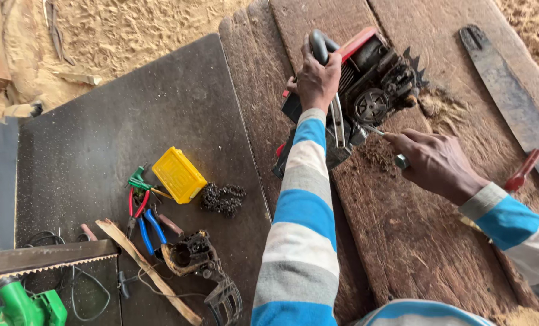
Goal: The person cleans a chainsaw by brushing off sawdust and debris from the engine and guide bar area. They then use a wrench to tighten bolts on the chainsaw's engine housing. The person finishes by brushing the chainsaw again to remove remaining debris.
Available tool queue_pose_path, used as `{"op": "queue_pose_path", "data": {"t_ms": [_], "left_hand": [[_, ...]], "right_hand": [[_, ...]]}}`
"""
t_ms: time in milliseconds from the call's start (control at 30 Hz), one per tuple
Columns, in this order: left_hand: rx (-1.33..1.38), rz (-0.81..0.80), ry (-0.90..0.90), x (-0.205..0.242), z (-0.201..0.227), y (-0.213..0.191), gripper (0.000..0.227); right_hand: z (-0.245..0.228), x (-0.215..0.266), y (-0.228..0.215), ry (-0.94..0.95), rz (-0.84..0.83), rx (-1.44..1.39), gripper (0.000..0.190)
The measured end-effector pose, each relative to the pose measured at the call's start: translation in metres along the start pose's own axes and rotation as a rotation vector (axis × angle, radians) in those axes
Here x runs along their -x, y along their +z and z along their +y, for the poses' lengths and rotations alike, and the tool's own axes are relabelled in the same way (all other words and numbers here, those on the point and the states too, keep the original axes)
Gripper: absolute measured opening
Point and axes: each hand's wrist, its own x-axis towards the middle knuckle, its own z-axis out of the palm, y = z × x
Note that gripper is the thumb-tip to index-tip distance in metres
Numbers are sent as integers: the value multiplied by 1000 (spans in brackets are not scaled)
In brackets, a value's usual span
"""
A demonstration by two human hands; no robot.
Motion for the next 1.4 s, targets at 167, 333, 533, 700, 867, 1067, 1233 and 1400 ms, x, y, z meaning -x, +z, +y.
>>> {"op": "queue_pose_path", "data": {"t_ms": [167,333,533,700,867,1067,1233,1400], "left_hand": [[-9,-6,6,-1,1,-5,82],[28,6,13,0,-1,-4,81],[-62,61,-21,-8,-1,-3,81],[6,20,-58,-6,-6,-7,78],[-10,60,-63,-18,-3,-8,75],[4,7,-64,-18,-9,-13,76],[-82,16,-79,-17,-17,-10,63],[-69,8,-87,-25,-21,-3,59]], "right_hand": [[-13,-24,14,-40,217,-162,51],[-17,-2,29,205,116,-331,39],[4,11,21,280,76,-491,22],[-12,-2,44,95,245,-341,38],[17,19,41,76,312,-241,35],[80,8,47,101,461,-467,22],[65,10,77,260,487,-670,32],[46,12,83,307,655,-887,23]]}}
